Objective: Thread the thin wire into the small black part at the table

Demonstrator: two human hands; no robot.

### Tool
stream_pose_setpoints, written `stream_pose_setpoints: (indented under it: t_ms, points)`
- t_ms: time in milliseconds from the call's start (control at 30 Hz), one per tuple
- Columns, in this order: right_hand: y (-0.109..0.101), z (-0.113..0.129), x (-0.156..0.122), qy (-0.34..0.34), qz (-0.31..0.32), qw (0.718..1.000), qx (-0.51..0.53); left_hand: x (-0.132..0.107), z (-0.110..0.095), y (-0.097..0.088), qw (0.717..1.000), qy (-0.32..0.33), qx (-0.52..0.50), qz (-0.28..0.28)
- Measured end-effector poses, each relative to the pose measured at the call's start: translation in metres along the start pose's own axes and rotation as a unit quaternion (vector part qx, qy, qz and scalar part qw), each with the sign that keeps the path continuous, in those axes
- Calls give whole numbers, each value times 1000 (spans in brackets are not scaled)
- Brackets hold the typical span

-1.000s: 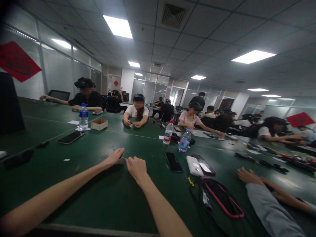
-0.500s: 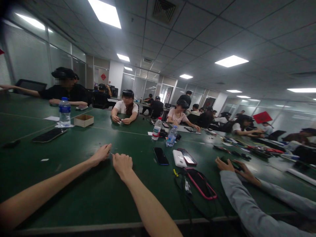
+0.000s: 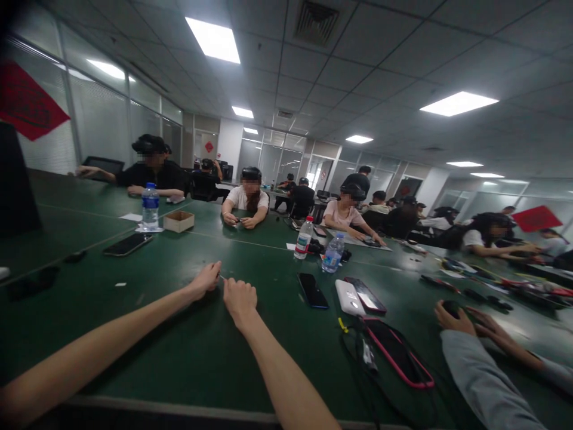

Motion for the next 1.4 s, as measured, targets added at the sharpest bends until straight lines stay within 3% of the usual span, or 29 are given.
stream_pose_setpoints:
  t_ms: [433, 600, 733, 1067, 1400]
  points:
    - [0, 1, 6, 18, 29, 999, 12, 12, 15, -1, 996, -28, -86, 4]
    - [-9, -58, 18, 149, 53, 987, 19, 12, 19, -10, 989, -40, -138, 22]
    - [-11, -95, 20, 165, 54, 984, 39, 15, 21, -15, 979, -43, -194, 54]
    - [9, -47, 12, 12, 20, 996, 89, 10, 18, -14, 978, -26, -178, 106]
    - [-1, -54, 8, 51, 44, 995, 68, 5, 13, -12, 976, -16, -174, 132]
Point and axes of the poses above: each hand's wrist, its own x-axis towards the middle knuckle, its own y-axis out of the palm, z = x × y, the point moved 2 cm from there along x, towards the middle knuckle, and after that the axes turned 8 degrees about y, right-handed, at the moved point
